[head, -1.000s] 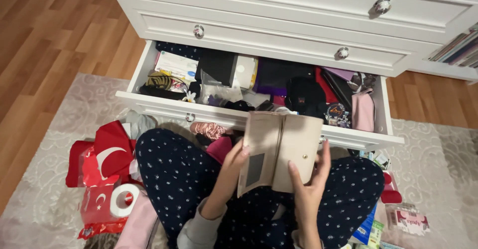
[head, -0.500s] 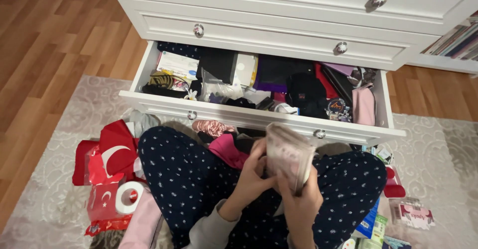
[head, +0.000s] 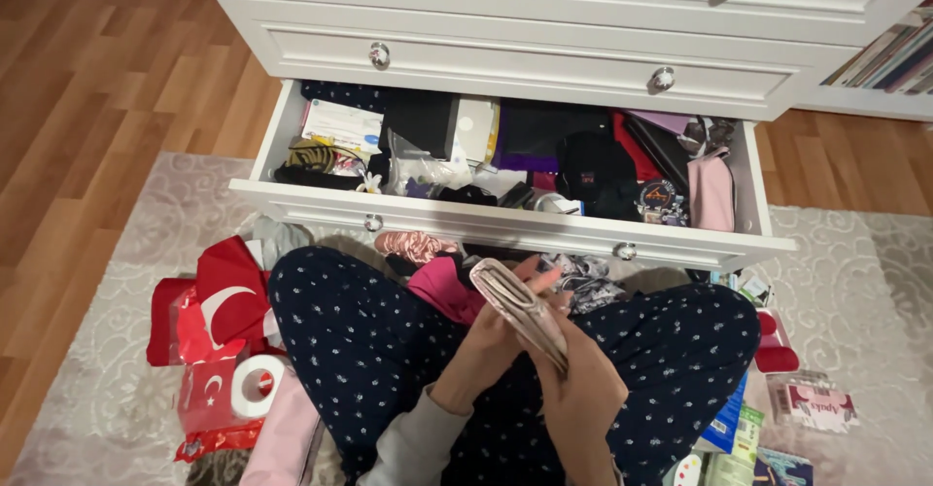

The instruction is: The person is organizing personal items, a wallet, and clothing inside a dresser drawer and a shopping bag.

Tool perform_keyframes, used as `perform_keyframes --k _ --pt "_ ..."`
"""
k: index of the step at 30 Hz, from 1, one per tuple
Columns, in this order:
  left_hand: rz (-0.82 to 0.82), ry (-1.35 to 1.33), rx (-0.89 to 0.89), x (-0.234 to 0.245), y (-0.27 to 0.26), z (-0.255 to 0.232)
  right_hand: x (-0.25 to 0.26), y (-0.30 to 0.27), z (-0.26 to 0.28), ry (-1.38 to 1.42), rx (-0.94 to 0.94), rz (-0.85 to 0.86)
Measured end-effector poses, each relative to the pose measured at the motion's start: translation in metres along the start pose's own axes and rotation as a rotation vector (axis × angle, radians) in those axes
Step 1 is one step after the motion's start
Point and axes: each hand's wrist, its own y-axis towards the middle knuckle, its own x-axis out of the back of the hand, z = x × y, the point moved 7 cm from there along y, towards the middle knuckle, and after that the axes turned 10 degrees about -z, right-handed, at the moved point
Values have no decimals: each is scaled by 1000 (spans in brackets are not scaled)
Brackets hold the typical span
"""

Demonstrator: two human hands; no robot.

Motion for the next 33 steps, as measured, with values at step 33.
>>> perform_keyframes --k 33 --pt "-337 583 -101 29 19 -25 -84 -4 -114 1210 -1007 122"
